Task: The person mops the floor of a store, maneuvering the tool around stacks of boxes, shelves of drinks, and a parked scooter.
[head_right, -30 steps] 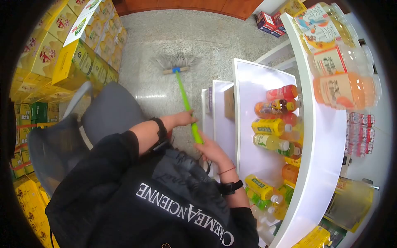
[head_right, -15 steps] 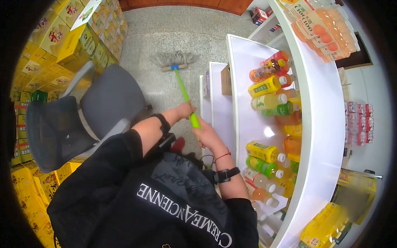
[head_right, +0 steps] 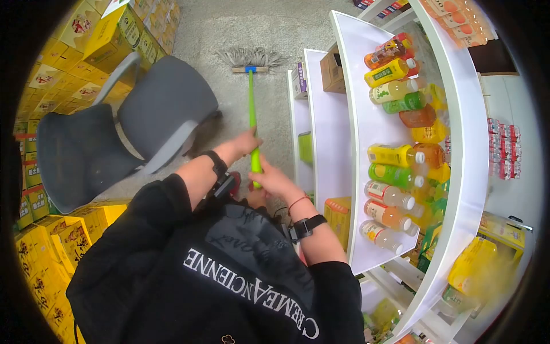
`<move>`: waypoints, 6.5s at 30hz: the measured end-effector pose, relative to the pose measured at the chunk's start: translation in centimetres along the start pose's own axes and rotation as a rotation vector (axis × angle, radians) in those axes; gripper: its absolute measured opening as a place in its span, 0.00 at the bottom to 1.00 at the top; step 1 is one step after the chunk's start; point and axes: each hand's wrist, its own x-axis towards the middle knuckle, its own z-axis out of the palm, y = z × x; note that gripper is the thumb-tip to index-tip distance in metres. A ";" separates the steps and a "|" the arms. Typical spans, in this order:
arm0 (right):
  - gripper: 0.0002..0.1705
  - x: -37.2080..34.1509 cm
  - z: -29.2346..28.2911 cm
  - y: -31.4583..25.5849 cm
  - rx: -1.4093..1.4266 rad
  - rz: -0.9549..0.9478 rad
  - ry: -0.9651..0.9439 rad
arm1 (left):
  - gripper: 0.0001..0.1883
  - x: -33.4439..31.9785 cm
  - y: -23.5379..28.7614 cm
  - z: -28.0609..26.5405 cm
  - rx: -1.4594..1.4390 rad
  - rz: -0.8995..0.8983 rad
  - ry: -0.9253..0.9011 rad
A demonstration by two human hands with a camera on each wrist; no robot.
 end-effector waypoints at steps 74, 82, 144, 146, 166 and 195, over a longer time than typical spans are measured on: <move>0.18 -19.6 38.7 48.0 0.244 0.065 -0.262 | 0.41 -68.6 -31.0 34.5 -0.048 -0.092 -0.095; 0.18 -20.0 32.8 50.2 0.185 0.043 -0.076 | 0.39 -64.1 -28.9 41.4 -0.302 -0.095 -0.046; 0.25 -39.4 90.2 75.5 -0.676 0.172 -0.771 | 0.36 -118.5 -71.0 56.3 -0.697 -0.395 0.320; 0.26 -42.5 92.9 76.7 -0.741 0.186 -0.815 | 0.36 -121.9 -73.7 58.5 -0.713 -0.392 0.334; 0.21 -39.3 91.8 75.1 -0.274 0.067 -0.471 | 0.36 -114.7 -73.9 53.7 -0.863 -0.246 0.356; 0.16 -52.3 113.8 94.9 -0.024 0.236 -0.348 | 0.36 -137.9 -90.9 65.9 -0.383 -0.397 0.252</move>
